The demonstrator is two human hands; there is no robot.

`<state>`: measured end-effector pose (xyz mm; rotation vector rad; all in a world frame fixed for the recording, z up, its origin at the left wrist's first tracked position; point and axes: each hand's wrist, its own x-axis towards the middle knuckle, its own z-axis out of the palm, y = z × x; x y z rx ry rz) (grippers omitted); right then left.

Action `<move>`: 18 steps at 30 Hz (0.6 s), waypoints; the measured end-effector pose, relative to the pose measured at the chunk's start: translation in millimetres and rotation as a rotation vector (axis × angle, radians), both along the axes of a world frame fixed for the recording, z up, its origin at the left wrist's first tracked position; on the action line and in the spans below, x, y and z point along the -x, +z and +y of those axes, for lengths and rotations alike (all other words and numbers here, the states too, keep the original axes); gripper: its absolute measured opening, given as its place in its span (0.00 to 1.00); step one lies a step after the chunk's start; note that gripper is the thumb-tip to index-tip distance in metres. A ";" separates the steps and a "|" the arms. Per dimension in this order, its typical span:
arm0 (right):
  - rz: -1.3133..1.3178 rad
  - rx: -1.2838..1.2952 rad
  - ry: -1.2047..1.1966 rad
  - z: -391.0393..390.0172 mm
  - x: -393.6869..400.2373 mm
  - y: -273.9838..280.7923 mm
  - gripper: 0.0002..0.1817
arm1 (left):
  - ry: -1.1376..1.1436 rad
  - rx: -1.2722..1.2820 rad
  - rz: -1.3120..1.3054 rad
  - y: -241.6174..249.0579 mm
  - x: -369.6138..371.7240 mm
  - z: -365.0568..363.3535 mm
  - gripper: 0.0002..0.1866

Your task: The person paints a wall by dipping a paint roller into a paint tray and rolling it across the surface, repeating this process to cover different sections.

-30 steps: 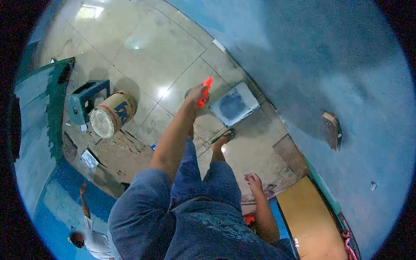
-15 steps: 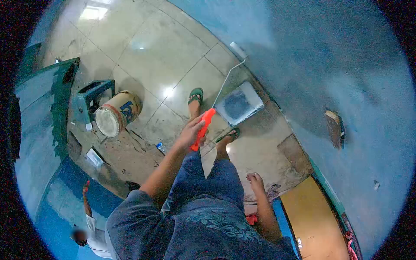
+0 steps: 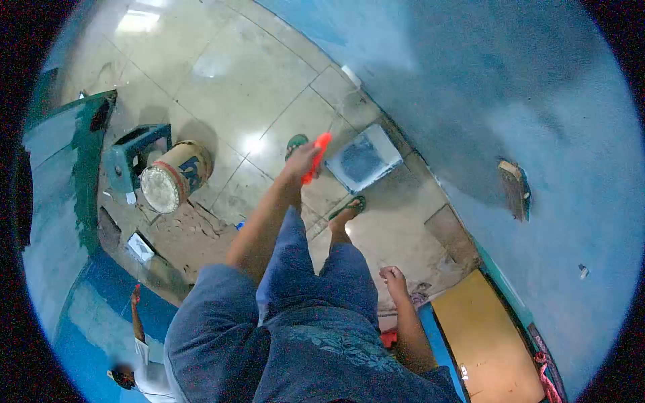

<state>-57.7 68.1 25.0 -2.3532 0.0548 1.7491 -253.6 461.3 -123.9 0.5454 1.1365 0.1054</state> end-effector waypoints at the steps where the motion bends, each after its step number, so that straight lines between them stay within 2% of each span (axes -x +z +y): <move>1: 0.014 0.001 -0.011 1.3 2.0 -0.1 0.11 | -0.026 -0.010 0.001 39.6 12.5 -9.0 0.19; 2: 0.019 -0.009 -0.008 4.1 4.3 0.2 0.11 | 0.045 -0.034 -0.003 59.4 26.2 -36.6 0.17; 3: 0.030 0.013 -0.013 7.8 6.4 1.3 0.11 | -0.009 -0.069 -0.018 91.0 39.0 -55.1 0.16; 4: 0.040 0.034 -0.017 11.5 7.3 1.6 0.11 | 0.028 0.030 -0.004 141.1 45.7 -63.3 0.16; 5: 0.057 0.017 0.007 8.4 5.4 -3.2 0.11 | -0.073 -0.067 -0.036 173.9 57.1 -70.0 0.19; 6: 0.057 0.009 0.012 10.4 3.0 -5.3 0.11 | -0.003 0.076 -0.029 205.7 59.1 -78.7 0.22; 8: 0.059 -0.038 0.035 14.7 0.2 -7.9 0.11 | 0.023 0.113 -0.111 220.6 63.5 -93.8 0.26; 10: 0.057 -0.047 0.053 26.5 -1.6 -6.5 0.11 | 0.101 0.035 -0.091 206.8 51.3 -107.7 0.25; 11: 0.052 -0.046 0.063 31.8 -2.2 -5.9 0.10 | 0.050 -0.015 -0.049 181.6 44.9 -110.8 0.23; 13: 0.029 -0.067 0.061 35.5 -2.1 -6.6 0.10 | 0.120 -0.180 0.022 139.0 23.7 -101.5 0.21; 15: 0.004 -0.082 0.062 33.9 -0.1 -4.4 0.10 | 0.162 -0.344 0.128 79.4 4.7 -87.6 0.19; 17: 0.010 -0.070 0.039 30.1 7.5 0.3 0.10 | 0.129 -0.463 0.174 -6.6 -7.1 -71.4 0.23; 18: 0.006 -0.070 0.039 26.0 10.6 -2.4 0.10 | 0.117 -0.364 0.200 9.3 -9.9 -41.4 0.20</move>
